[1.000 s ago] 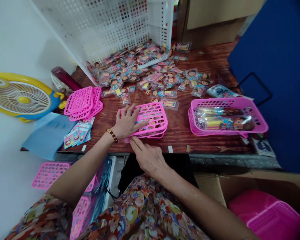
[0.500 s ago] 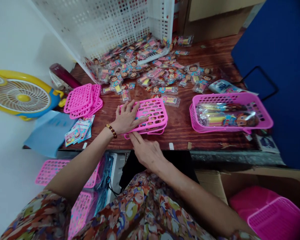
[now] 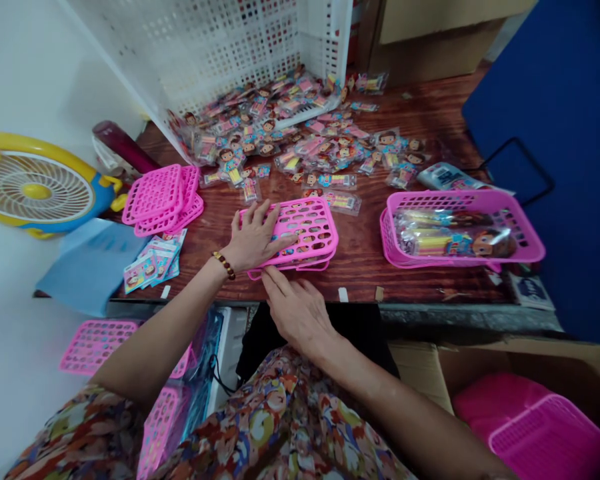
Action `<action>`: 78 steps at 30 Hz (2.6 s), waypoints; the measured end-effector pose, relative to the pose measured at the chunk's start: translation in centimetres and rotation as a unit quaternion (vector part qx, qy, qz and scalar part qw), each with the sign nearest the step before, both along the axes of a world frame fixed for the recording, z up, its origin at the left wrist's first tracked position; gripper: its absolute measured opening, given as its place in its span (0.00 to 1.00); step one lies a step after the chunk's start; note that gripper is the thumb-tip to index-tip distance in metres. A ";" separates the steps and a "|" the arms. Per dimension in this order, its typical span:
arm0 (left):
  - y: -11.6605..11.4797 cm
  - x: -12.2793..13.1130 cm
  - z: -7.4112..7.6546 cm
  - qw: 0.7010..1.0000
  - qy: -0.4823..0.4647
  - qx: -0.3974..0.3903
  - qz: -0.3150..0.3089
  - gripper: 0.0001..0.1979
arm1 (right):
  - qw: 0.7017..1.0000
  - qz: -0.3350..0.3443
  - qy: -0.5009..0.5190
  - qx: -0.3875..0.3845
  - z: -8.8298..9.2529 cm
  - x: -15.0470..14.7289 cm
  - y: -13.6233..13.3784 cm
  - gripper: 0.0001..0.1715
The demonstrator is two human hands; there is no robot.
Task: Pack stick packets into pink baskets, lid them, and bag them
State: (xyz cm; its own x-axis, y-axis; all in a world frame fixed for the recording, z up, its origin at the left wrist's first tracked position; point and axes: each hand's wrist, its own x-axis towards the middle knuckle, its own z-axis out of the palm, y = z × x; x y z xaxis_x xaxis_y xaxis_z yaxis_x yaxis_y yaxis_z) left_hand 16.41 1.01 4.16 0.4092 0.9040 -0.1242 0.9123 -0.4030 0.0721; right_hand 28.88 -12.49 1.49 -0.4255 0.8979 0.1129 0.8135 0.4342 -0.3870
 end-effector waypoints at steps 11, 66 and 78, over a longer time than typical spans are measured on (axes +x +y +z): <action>0.1 0.0 0.1 1.000 0.001 -0.004 0.003 0.42 | 0.999 -0.015 0.012 -0.039 0.6 -0.2 0.3 0.32; -0.3 0.1 -0.2 0.999 0.012 0.045 -0.004 0.42 | 0.994 -0.089 0.040 -0.044 -0.5 3.2 0.7 0.28; 0.2 -0.2 0.1 1.000 0.028 -0.008 -0.010 0.43 | 0.993 -0.112 0.041 0.022 -1.4 5.9 1.2 0.29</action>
State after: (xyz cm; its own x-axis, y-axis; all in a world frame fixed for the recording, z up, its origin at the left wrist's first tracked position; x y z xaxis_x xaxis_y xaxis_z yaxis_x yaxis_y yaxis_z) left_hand 16.23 1.17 4.30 0.4186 0.8936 -0.1622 0.9071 -0.4201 0.0270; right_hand 34.75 -11.29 0.09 -0.2046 0.9623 0.1795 0.8582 0.2645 -0.4399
